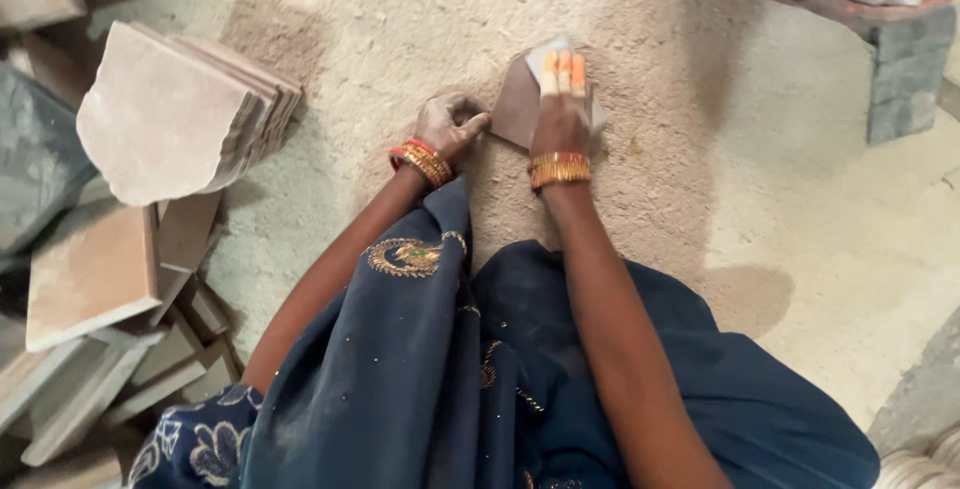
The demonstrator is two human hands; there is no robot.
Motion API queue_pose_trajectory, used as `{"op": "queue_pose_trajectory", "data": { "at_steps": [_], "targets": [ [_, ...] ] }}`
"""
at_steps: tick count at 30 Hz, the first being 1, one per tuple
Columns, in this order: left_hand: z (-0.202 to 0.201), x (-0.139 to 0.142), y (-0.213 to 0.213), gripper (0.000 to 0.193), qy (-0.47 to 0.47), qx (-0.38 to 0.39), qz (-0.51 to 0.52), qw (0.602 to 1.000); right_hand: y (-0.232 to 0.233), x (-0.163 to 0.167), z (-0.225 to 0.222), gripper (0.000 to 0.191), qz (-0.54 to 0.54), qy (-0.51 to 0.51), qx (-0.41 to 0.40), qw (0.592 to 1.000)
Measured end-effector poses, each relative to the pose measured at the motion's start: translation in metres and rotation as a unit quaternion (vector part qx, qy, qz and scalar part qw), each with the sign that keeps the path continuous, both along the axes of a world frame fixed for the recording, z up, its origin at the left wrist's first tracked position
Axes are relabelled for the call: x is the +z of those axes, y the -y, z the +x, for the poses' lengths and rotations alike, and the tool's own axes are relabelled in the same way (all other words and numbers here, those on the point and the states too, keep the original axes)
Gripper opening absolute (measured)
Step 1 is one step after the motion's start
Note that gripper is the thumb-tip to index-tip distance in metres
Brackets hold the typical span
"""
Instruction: The person sits on the floor and smooths the edges of small stone pieces using a sanding block. They hold each stone with one hand and rub the sanding block along its edges, then place the finished pieces into a nearby basket.
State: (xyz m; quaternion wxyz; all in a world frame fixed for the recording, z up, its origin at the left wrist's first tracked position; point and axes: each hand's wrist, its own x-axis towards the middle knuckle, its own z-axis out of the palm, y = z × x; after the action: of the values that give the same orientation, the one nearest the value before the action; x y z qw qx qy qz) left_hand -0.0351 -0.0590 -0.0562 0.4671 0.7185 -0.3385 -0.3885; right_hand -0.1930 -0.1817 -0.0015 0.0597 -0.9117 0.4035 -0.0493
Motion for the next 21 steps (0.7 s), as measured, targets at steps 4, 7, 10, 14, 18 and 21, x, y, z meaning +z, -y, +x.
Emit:
{"op": "queue_pose_trajectory", "data": {
  "at_steps": [4,7,10,14,18,21],
  "targets": [
    [0.000,-0.001,-0.001,0.020,-0.103,0.003,0.011,0.995,0.003,0.005,0.011,0.018,0.058,-0.036,-0.076,0.995],
    [0.001,-0.004,-0.002,0.021,-0.051,0.002,-0.018,0.999,-0.041,0.018,-0.012,0.018,0.045,-0.049,-0.041,0.997],
    [0.001,-0.006,-0.002,0.022,0.006,-0.008,-0.005,1.000,-0.090,0.028,-0.039,0.028,-0.169,0.024,0.028,0.985],
    [0.001,-0.010,-0.003,0.022,0.030,-0.008,0.003,1.000,-0.078,0.024,-0.032,0.026,-0.118,0.034,0.020,0.992],
    [0.003,-0.014,-0.003,0.018,-0.004,-0.003,-0.040,0.999,-0.016,0.020,0.004,0.019,0.087,-0.081,-0.042,0.992],
    [0.006,-0.017,-0.006,0.017,-0.103,0.034,-0.078,0.991,0.001,0.018,0.039,0.029,0.230,-0.117,-0.158,0.953]
  ]
}}
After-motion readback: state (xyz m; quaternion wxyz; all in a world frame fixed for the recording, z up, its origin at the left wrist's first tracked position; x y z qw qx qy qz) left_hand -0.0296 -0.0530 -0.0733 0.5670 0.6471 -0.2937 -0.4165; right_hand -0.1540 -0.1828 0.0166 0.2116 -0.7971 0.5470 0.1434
